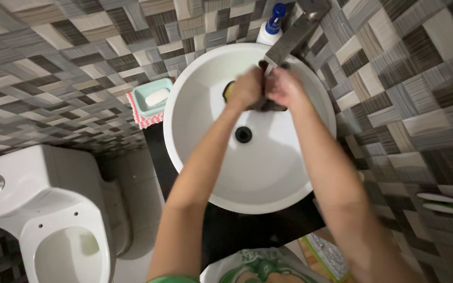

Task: The person rinses two cloths in a bathroom sink, scrubs them in a bucket of soapy water, and rinses them again under the tap.

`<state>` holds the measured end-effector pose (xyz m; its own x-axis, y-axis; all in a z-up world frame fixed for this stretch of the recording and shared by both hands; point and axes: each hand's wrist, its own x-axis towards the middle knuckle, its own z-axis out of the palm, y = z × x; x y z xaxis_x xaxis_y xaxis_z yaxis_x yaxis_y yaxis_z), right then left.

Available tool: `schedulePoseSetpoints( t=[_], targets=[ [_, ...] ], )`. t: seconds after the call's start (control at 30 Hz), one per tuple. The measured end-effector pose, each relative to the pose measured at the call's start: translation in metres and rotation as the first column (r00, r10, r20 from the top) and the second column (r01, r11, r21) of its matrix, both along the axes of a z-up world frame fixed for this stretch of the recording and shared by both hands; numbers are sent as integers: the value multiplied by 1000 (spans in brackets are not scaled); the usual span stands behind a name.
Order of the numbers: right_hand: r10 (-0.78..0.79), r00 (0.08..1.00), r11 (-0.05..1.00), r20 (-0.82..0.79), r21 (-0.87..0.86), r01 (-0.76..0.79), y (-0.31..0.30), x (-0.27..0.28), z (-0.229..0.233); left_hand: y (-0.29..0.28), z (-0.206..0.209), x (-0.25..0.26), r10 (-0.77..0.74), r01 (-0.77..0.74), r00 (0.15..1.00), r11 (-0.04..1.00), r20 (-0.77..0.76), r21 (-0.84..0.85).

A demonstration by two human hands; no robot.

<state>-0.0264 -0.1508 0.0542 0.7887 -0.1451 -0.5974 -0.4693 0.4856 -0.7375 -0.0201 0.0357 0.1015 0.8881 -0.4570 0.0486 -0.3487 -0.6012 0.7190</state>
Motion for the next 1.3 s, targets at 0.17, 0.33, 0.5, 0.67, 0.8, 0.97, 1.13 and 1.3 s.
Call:
schedulePoseSetpoints(
  t=[0.17,0.33,0.5,0.67,0.8,0.97,1.13,1.3],
  targets=[
    [-9,977,991,213,-130,38,-17,-3,-31,-3,-3,-5,-341,272,882,932,-326,-240],
    [-116,918,988,379,-55,147,-39,-17,-4,18,-21,24,-139,96,977,963,-161,-250],
    [-89,870,992,486,125,31,-25,-48,87,-8,-56,19,-413,448,890,872,192,-198],
    [-145,769,984,623,172,47,-20,-59,124,-34,-41,20,-298,267,923,952,-244,-153],
    [-341,792,931,506,302,207,-29,-63,97,-39,-65,53,1,-100,967,922,-256,-375],
    [-98,983,952,-156,-303,47,5,-47,43,-35,-77,49,-371,-98,868,524,-330,-846],
    [-19,988,993,-151,115,37,38,-32,23,-28,-46,16,-443,-302,720,493,-534,-816],
    [-154,984,930,85,349,115,45,-4,-21,-15,-48,14,-237,-448,817,315,-526,-837]
  ],
)
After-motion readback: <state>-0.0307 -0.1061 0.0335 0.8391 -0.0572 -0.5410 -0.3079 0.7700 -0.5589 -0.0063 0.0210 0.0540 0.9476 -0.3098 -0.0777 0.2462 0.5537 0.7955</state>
